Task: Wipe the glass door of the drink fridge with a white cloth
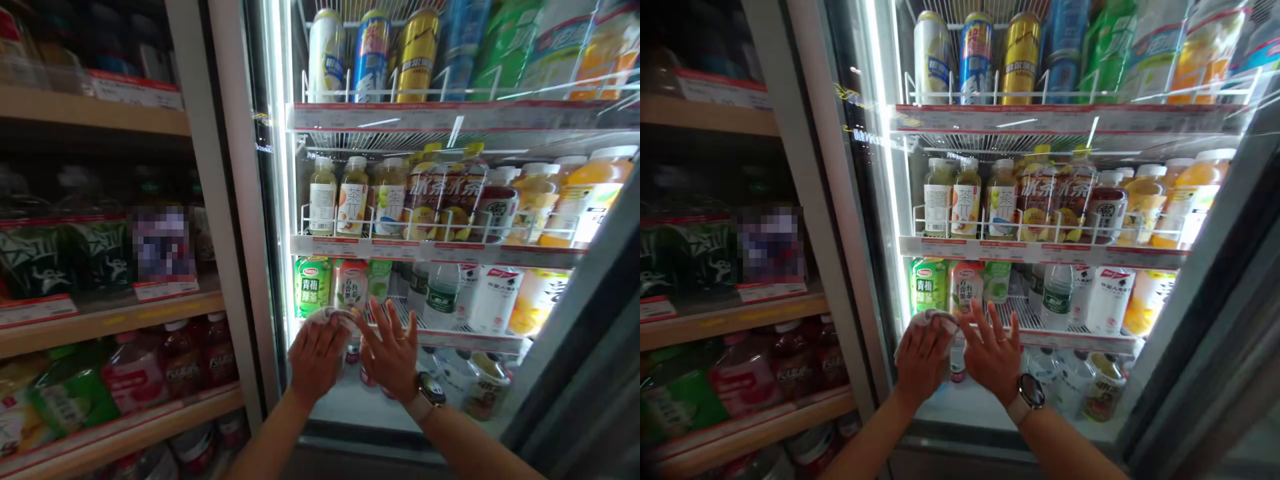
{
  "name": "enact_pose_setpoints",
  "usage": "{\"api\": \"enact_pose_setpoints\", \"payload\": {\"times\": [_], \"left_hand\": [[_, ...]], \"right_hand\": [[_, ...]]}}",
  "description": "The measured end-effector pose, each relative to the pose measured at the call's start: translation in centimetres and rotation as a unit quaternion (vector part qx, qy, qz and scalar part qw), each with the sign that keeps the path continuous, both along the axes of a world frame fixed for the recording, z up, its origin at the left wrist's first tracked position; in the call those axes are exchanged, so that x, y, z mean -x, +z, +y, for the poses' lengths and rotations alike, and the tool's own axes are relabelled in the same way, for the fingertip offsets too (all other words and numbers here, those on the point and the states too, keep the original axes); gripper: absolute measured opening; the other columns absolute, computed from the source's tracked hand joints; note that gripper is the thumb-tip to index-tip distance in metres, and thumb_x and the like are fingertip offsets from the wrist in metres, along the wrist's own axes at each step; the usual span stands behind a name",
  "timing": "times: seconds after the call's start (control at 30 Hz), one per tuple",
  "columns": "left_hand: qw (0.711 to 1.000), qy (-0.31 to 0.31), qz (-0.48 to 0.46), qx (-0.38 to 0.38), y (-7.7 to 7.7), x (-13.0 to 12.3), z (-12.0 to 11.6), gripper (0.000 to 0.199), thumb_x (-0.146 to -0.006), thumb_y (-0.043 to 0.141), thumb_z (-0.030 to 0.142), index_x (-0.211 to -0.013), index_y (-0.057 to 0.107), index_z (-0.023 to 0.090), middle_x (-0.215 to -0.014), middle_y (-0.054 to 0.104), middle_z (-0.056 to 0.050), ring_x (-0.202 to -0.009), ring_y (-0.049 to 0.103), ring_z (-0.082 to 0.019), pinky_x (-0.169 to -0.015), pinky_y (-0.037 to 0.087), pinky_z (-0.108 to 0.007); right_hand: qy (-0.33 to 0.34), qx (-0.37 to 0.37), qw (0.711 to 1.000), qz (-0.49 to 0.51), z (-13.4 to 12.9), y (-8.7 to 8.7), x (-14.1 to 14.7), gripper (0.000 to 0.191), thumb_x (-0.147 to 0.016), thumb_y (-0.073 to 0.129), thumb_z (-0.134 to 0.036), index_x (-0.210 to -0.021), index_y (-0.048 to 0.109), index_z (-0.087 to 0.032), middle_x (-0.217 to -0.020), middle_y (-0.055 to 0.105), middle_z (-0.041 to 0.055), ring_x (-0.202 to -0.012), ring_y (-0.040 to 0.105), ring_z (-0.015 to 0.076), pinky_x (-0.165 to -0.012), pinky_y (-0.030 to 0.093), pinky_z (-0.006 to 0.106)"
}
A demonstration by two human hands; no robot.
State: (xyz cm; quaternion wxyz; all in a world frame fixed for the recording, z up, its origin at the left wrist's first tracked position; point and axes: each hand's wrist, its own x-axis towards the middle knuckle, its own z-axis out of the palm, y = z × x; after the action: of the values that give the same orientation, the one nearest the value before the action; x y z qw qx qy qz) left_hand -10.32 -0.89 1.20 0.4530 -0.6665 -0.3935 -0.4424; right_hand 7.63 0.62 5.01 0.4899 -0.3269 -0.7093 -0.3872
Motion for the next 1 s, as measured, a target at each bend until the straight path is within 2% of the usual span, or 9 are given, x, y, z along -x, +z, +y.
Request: {"api": "enact_pose_setpoints", "payload": {"times": [0.07,0.13,0.3,0.4,0.5,0.63,0.73,0.87,1.0], "left_hand": [[0.999,-0.008,0.032,-0.004,-1.6,0.0,-0.2,0.045,-0.089,0.051,0.018,-0.132,0.058,0.028,-0.135,0.063,-0.003,-0.133,0.050,-0.018,-0.121,0.025,-0.038],[0.999,-0.013,0.050,-0.003,-1.3,0.2,-0.5,0.045,-0.090,0.050,0.017,-0.132,0.059,0.030,-0.133,0.064,-0.001,-0.132,0.051,-0.016,-0.121,0.023,-0.037],[0.995,0.052,-0.070,0.039,4.3,1.1,-1.0,0.063,-0.092,0.046,0.016,-0.152,0.030,0.024,-0.156,0.038,-0.007,-0.149,0.025,-0.024,-0.123,0.019,-0.044],[0.989,0.070,-0.125,0.024,5.4,1.5,-0.9,0.067,-0.093,0.044,0.015,-0.155,0.019,0.021,-0.162,0.016,-0.008,-0.151,0.012,-0.026,-0.123,0.016,-0.046],[0.994,0.057,-0.092,0.006,2.9,1.0,-0.5,0.068,-0.092,0.047,0.016,-0.155,0.022,0.022,-0.162,0.018,-0.008,-0.151,0.014,-0.025,-0.123,0.017,-0.045],[0.999,0.020,-0.029,0.008,-1.7,-0.7,0.0,0.056,-0.089,0.052,0.020,-0.144,0.045,0.028,-0.149,0.047,-0.005,-0.145,0.034,-0.022,-0.122,0.022,-0.042],[1.000,-0.003,0.012,-0.007,-2.5,-0.9,0.0,0.045,-0.090,0.050,0.019,-0.133,0.058,0.030,-0.141,0.058,-0.003,-0.139,0.043,-0.019,-0.122,0.023,-0.039],[1.000,0.011,0.022,-0.014,0.9,0.5,-0.1,0.052,-0.091,0.053,0.021,-0.142,0.048,0.029,-0.147,0.051,-0.003,-0.144,0.035,-0.020,-0.121,0.024,-0.038],[0.993,0.060,-0.104,-0.012,4.7,1.9,-0.2,0.065,-0.094,0.046,0.017,-0.154,0.024,0.021,-0.161,0.021,-0.008,-0.151,0.014,-0.024,-0.123,0.016,-0.045]], "right_hand": [[0.002,-0.004,1.000,-0.003,0.0,0.1,-0.1,0.066,-0.091,0.050,-0.024,-0.153,0.030,-0.029,-0.154,0.041,0.0069,-0.149,0.024,0.0252,-0.122,0.008,0.055],[0.002,-0.005,1.000,-0.005,0.0,0.1,-0.1,0.065,-0.090,0.050,-0.023,-0.153,0.031,-0.028,-0.154,0.041,0.0072,-0.149,0.025,0.0260,-0.122,0.009,0.056],[0.005,0.004,1.000,-0.005,-0.1,0.1,-0.1,0.065,-0.091,0.048,-0.022,-0.153,0.030,-0.029,-0.155,0.040,0.0062,-0.150,0.021,0.0248,-0.122,0.007,0.055],[0.003,0.010,1.000,-0.002,-0.1,0.2,0.0,0.066,-0.091,0.048,-0.022,-0.153,0.029,-0.030,-0.154,0.042,0.0056,-0.150,0.020,0.0234,-0.122,0.007,0.054],[0.000,0.006,1.000,0.002,-0.2,0.3,0.0,0.066,-0.091,0.048,-0.022,-0.153,0.029,-0.031,-0.154,0.043,0.0052,-0.150,0.021,0.0231,-0.122,0.008,0.053],[0.001,-0.001,1.000,0.002,-0.2,0.3,0.0,0.066,-0.091,0.049,-0.024,-0.154,0.028,-0.031,-0.153,0.043,0.0053,-0.150,0.021,0.0228,-0.122,0.008,0.053],[-0.003,-0.006,1.000,-0.001,-0.1,0.2,0.0,0.067,-0.090,0.050,-0.025,-0.154,0.028,-0.031,-0.154,0.042,0.0056,-0.149,0.023,0.0236,-0.122,0.008,0.053],[-0.004,-0.006,1.000,0.000,0.0,0.0,0.0,0.069,-0.088,0.052,-0.024,-0.153,0.030,-0.030,-0.155,0.041,0.0054,-0.148,0.027,0.0256,-0.122,0.010,0.054],[-0.007,0.005,1.000,0.006,0.0,0.0,0.0,0.070,-0.087,0.053,-0.023,-0.153,0.031,-0.032,-0.152,0.045,0.0039,-0.147,0.029,0.0265,-0.122,0.010,0.055]]}}
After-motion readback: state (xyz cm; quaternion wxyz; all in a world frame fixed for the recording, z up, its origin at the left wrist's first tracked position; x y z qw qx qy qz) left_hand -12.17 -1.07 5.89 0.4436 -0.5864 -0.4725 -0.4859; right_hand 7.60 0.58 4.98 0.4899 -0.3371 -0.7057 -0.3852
